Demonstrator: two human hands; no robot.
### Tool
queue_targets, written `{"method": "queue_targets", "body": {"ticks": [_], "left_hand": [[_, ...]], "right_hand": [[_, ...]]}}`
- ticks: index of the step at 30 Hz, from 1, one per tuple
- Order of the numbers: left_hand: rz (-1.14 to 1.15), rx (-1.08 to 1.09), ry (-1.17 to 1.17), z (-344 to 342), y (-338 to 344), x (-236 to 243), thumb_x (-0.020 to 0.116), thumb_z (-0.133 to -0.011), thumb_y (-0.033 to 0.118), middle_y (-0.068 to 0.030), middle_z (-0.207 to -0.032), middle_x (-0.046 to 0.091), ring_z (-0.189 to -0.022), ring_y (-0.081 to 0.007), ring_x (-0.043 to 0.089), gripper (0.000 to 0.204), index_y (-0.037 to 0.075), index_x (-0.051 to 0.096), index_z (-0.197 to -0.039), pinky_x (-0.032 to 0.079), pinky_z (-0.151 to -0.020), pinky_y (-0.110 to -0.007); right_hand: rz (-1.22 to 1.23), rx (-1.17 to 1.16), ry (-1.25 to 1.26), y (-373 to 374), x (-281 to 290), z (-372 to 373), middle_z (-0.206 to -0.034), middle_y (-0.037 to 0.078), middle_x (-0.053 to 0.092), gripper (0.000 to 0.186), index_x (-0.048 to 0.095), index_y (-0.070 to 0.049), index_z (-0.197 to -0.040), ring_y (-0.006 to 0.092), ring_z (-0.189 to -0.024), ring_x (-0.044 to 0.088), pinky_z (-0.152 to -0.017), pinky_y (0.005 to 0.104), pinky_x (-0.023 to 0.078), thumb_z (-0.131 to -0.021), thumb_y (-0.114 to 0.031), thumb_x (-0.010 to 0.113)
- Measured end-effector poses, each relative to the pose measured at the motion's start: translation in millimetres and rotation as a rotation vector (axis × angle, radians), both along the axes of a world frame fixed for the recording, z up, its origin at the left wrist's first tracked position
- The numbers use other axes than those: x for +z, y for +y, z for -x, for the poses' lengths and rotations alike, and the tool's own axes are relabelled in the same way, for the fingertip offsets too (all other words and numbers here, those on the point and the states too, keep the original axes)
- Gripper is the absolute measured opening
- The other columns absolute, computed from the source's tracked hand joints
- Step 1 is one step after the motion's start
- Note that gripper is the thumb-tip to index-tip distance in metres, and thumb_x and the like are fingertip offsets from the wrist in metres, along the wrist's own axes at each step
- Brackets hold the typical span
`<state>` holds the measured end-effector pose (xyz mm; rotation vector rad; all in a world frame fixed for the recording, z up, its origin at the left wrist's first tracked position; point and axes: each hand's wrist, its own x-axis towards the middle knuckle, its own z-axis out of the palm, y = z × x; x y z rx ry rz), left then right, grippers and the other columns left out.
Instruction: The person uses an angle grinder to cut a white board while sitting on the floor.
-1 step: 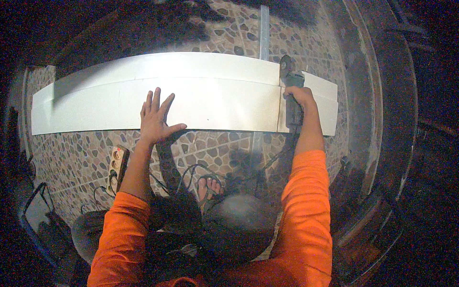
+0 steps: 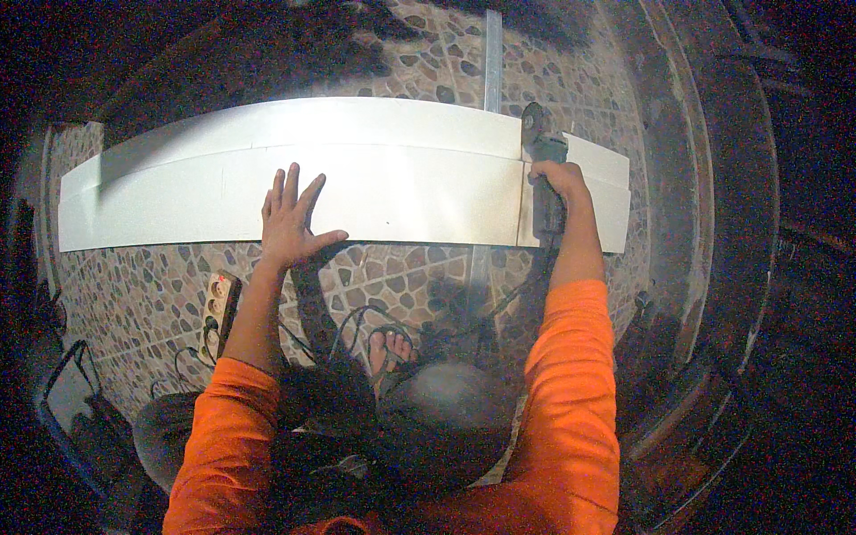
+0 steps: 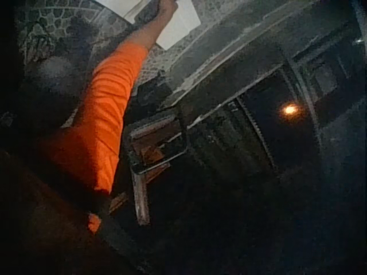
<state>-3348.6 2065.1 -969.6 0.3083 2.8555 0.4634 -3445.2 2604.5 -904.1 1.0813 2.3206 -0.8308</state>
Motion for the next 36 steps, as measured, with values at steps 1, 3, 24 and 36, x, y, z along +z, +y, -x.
{"method": "queue_targets", "body": {"ticks": [1,3,24,36], "left_hand": [[0.004,0.003,-0.005,0,0,0,0.074,-0.068,0.094,-0.0188,-0.183,0.014,-0.169,-0.0444,0.01,0.123,0.032,0.041,-0.17,0.017,-0.131,-0.066],[0.002,0.003,-0.019,1,3,2,0.075,-0.068,0.093,-0.0187,-0.183,0.014,-0.169,-0.0442,0.01,0.124,0.032,0.041,-0.17,0.017,-0.131,-0.066],[0.016,-0.003,-0.034,3,4,5,0.076,-0.069,0.091,-0.0191,-0.183,0.013,-0.169,-0.0441,0.008,0.123,0.033,0.04,-0.17,0.017,-0.131,-0.066],[0.009,-0.003,-0.031,2,4,3,0.076,-0.068,0.093,-0.019,-0.184,0.012,-0.169,-0.0444,0.007,0.124,0.034,0.039,-0.171,0.016,-0.131,-0.067]], "right_hand": [[-0.013,0.005,-0.008,-2,1,0,-0.102,0.021,0.075,0.064,0.074,0.011,-0.107,0.0336,-0.083,0.072,-0.074,0.0487,0.056,-0.06,-0.032,0.084],[-0.016,0.011,-0.015,0,2,1,-0.101,0.021,0.075,0.063,0.073,0.011,-0.106,0.0333,-0.081,0.072,-0.073,0.0484,0.056,-0.061,-0.031,0.084],[0.016,-0.054,0.026,0,-4,3,-0.099,0.02,0.075,0.052,0.074,0.01,-0.097,0.0314,-0.081,0.074,-0.072,0.0441,0.059,-0.06,-0.023,0.085],[0.035,-0.06,0.018,-3,2,3,-0.099,0.019,0.074,0.051,0.074,0.009,-0.097,0.0305,-0.08,0.072,-0.073,0.0432,0.059,-0.058,-0.023,0.085]]}}
